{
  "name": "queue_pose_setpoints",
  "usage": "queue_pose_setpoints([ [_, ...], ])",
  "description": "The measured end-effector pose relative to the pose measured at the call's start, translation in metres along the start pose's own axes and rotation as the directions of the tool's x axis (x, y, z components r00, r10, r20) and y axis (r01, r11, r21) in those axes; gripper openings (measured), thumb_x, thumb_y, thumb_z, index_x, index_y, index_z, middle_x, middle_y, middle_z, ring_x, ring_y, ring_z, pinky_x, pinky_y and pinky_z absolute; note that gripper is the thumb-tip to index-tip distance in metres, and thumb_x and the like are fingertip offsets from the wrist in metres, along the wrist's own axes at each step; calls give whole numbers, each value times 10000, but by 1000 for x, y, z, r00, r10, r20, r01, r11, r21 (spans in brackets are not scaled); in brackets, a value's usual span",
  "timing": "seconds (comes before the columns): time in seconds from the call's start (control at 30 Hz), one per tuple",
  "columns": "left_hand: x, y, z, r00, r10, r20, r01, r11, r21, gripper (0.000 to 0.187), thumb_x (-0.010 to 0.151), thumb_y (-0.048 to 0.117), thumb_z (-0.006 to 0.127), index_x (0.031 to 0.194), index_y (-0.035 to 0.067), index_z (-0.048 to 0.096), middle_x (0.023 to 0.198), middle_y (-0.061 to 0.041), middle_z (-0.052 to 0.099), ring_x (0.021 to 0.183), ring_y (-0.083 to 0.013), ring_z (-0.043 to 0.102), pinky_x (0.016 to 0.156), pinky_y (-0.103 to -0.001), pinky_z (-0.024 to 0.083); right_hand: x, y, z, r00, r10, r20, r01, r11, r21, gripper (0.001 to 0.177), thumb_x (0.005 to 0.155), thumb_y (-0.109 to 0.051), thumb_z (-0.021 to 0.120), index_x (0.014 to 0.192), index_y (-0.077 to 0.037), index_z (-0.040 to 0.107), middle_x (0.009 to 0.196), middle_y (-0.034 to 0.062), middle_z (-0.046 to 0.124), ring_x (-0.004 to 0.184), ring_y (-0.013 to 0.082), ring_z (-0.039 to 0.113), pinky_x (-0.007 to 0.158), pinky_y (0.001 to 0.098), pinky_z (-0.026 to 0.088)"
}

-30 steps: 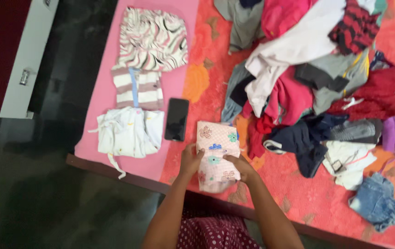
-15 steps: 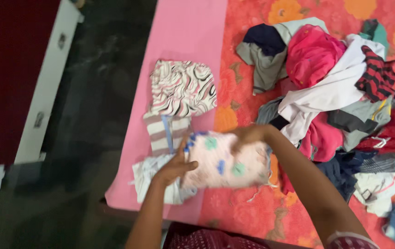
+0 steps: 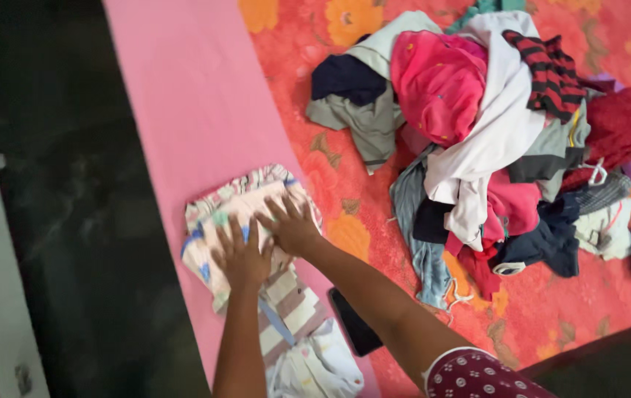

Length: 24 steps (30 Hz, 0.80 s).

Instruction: The person folds several pieces of children's clothing on a bed, including a striped shirt, a patterned dress, and a pink dress. They smooth each item and fold it into a neat stack.

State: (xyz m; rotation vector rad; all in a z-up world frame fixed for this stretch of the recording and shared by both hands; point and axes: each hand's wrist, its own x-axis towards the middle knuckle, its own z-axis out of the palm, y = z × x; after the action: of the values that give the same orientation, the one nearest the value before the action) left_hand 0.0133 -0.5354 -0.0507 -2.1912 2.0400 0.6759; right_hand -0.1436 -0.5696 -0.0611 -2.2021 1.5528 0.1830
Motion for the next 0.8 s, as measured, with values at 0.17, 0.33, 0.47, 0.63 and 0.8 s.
queue_pose_setpoints([
  [0.17,16,-11,21,987,-3,164,-4,999,39,770,931,723,375,1605,412,169,1722,-66,-24,1563,-377,-27,1156,-696,67,22,74,23,980,-197,-22,187,955,-232,545,981,-339,595,1500,-347,428,1637,42,308,1509,264,274,1056,862,205],
  [0.33,26,-16,9,979,22,202,-31,999,39,754,960,660,411,1621,399,155,1737,-69,-5,1575,-380,27,1141,-722,131,-57,316,-91,817,359,-452,-514,809,-286,491,940,-190,633,1425,-234,572,1460,87,541,1443,314,444,1141,793,181],
  [0.47,17,14,-21,969,-66,240,27,986,162,747,956,549,543,1610,351,243,1724,-108,21,1553,-407,95,1182,-698,139,-146,384,-157,635,599,-488,-701,712,-38,441,873,-72,645,1307,-143,673,1231,130,703,1307,356,586,1170,731,210],
  [0.63,-38,102,-28,959,258,-119,-270,958,-98,688,904,384,688,1525,202,452,1660,-284,153,1513,-504,203,1159,-651,223,-236,345,-252,543,351,-763,-197,936,291,319,941,-42,617,1249,-57,702,1097,218,699,1046,413,662,895,481,536],
  [0.8,-104,233,-48,836,486,-255,-548,741,-387,790,870,289,753,1553,198,368,1598,-301,259,1450,-506,303,1172,-607,298,-332,296,-384,416,666,-619,318,531,785,107,1158,-59,588,1080,6,621,881,81,583,798,286,533,688,410,396],
])
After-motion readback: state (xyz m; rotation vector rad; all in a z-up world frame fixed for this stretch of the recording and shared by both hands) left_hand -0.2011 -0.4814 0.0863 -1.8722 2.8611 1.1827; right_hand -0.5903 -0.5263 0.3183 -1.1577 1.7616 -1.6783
